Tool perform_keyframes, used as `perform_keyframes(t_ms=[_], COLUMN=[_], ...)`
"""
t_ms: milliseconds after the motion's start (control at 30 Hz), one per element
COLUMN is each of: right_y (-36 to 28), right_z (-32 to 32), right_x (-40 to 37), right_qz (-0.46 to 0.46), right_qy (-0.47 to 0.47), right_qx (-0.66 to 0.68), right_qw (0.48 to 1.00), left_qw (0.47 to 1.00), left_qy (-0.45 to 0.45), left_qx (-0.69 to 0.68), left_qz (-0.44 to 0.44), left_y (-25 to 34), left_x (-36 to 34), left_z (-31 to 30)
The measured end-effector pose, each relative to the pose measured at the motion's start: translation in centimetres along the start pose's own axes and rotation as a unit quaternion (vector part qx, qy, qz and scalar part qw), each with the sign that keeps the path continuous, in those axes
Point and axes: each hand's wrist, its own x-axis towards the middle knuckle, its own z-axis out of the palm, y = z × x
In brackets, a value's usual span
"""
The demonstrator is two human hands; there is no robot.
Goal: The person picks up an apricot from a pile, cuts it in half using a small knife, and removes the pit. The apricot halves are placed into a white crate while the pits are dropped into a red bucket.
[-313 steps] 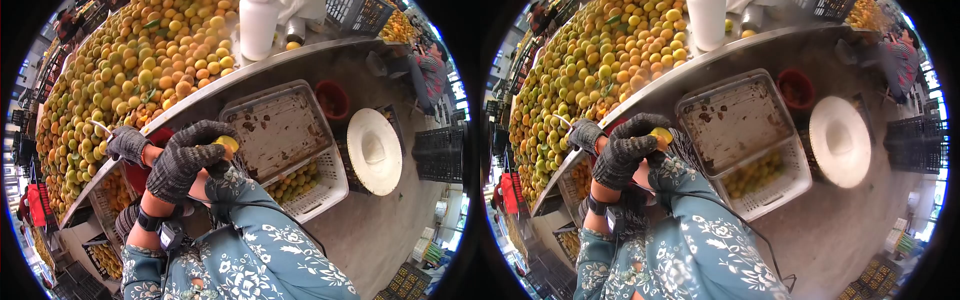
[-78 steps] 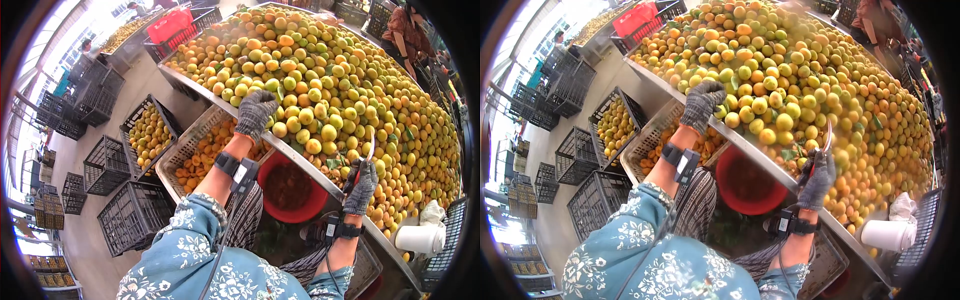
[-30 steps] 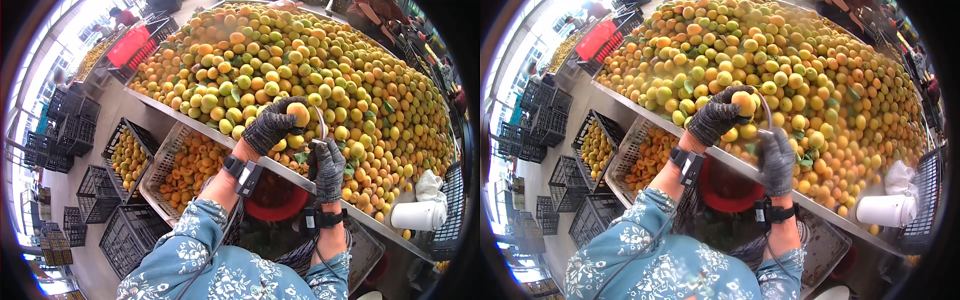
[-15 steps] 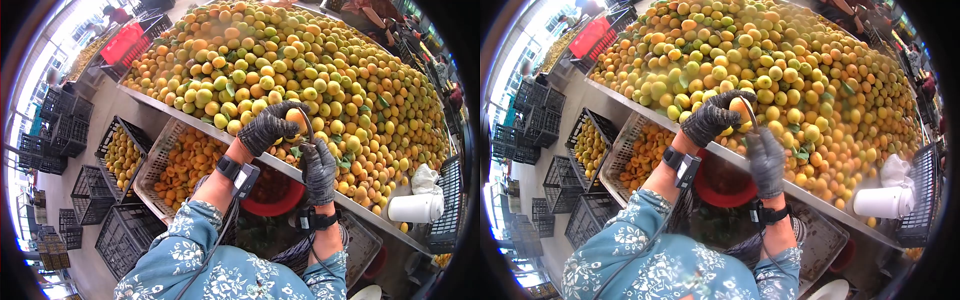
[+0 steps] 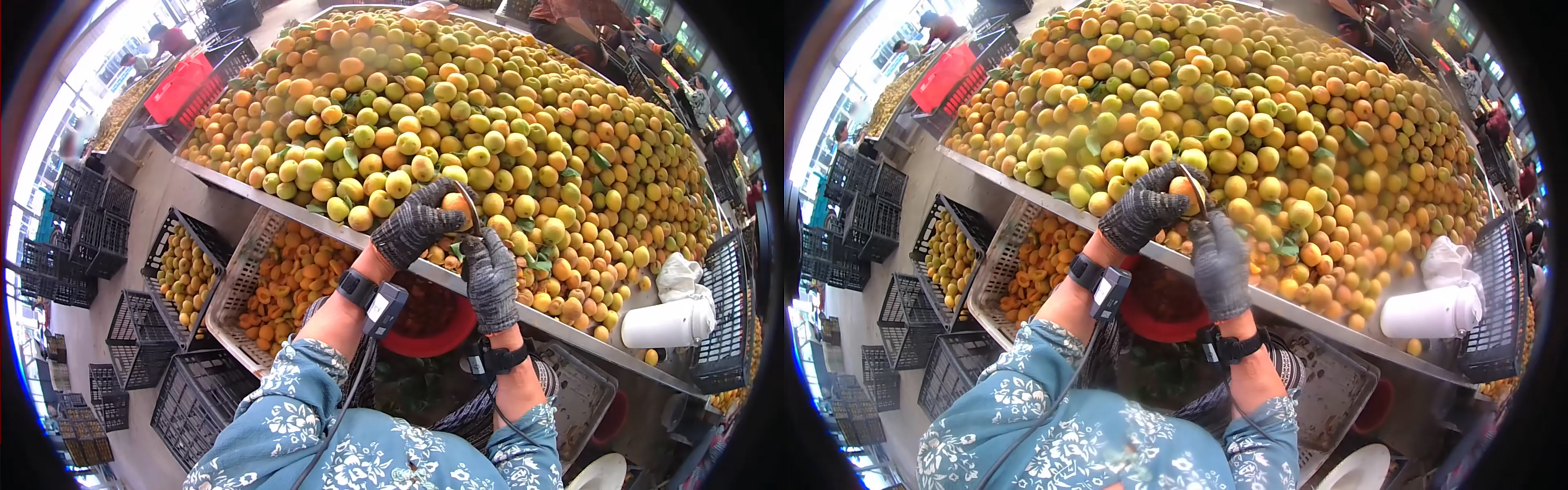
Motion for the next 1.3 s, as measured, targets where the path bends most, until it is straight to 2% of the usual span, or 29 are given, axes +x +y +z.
perform_keyframes(t_ms=[67, 133, 233, 300, 433, 567, 600, 667, 700, 767, 867, 900, 933, 967, 1033, 1100, 1167, 1200, 1300], right_y=[0.3, 1.3, 2.1, 1.4, 0.4, 0.4, 1.0, 2.1, 2.6, 2.2, 0.4, 0.3, 0.3, -0.2, -0.1, 0.4, 1.3, 1.3, 0.9], right_z=[-0.1, 0.4, 0.7, 0.8, 0.6, 0.4, 0.4, 0.7, 1.0, 1.1, 0.4, 0.3, 0.2, -0.4, -0.5, -0.3, 0.2, 0.2, 0.1], right_x=[-0.2, -0.4, -0.4, -0.1, 0.8, 0.4, 0.2, 0.1, 0.4, 0.7, 0.9, 1.0, 1.0, 0.9, 0.5, 0.2, 0.2, 0.1, -0.2], right_qz=[0.021, 0.019, 0.015, -0.028, 0.001, 0.012, -0.019, -0.050, -0.077, -0.103, -0.068, -0.073, -0.077, 0.025, 0.024, 0.023, -0.068, -0.067, -0.032], right_qy=[-0.015, -0.005, -0.012, 0.006, -0.024, -0.024, -0.008, 0.008, 0.032, 0.058, 0.040, 0.044, 0.047, -0.007, -0.004, -0.003, 0.052, 0.051, 0.005], right_qx=[-0.045, -0.033, -0.048, -0.088, 0.002, -0.017, -0.037, -0.056, -0.063, -0.069, -0.038, -0.029, -0.020, -0.010, -0.021, -0.031, -0.029, -0.027, -0.072], right_qw=[0.999, 0.999, 0.999, 0.996, 1.000, 0.999, 0.999, 0.997, 0.994, 0.991, 0.996, 0.996, 0.996, 1.000, 0.999, 0.999, 0.996, 0.996, 0.997], left_qw=[1.000, 0.961, 0.955, 0.952, 0.963, 0.968, 0.968, 0.916, 0.916, 0.880, 0.901, 0.993, 0.993, 0.988, 0.977, 0.980, 0.984, 0.984, 0.937], left_qy=[0.009, 0.016, 0.018, 0.020, 0.036, 0.056, 0.057, 0.103, 0.104, 0.069, 0.053, 0.052, 0.049, 0.057, 0.061, 0.051, 0.047, 0.048, 0.107], left_qx=[-0.009, -0.274, -0.294, -0.306, -0.261, -0.240, -0.239, -0.381, -0.381, -0.462, -0.410, -0.084, -0.083, -0.135, -0.205, -0.188, -0.164, -0.163, -0.334], left_qz=[-0.014, -0.017, -0.017, -0.018, -0.050, -0.050, -0.049, -0.066, -0.066, -0.088, -0.130, -0.061, -0.062, -0.041, -0.018, -0.039, -0.051, -0.053, -0.010], left_y=[-0.1, -0.4, -0.3, -0.4, -0.6, -0.6, -0.8, -1.7, -2.4, -3.4, -1.9, -1.9, -1.7, -1.1, -0.2, 0.0, -0.1, -0.3, -1.9], left_x=[0.0, -0.2, -0.4, -0.5, -0.6, -0.6, -0.6, -0.6, -0.5, -0.3, -0.9, -1.0, -0.6, -0.2, 0.0, 0.1, -0.2, -0.2, 0.3], left_z=[0.1, 0.2, 0.4, 0.8, 1.2, 1.4, 1.4, 1.6, 1.8, 2.3, 2.7, 2.1, 2.2, 2.7, 2.9, 2.4, 2.2, 2.2, 1.4])
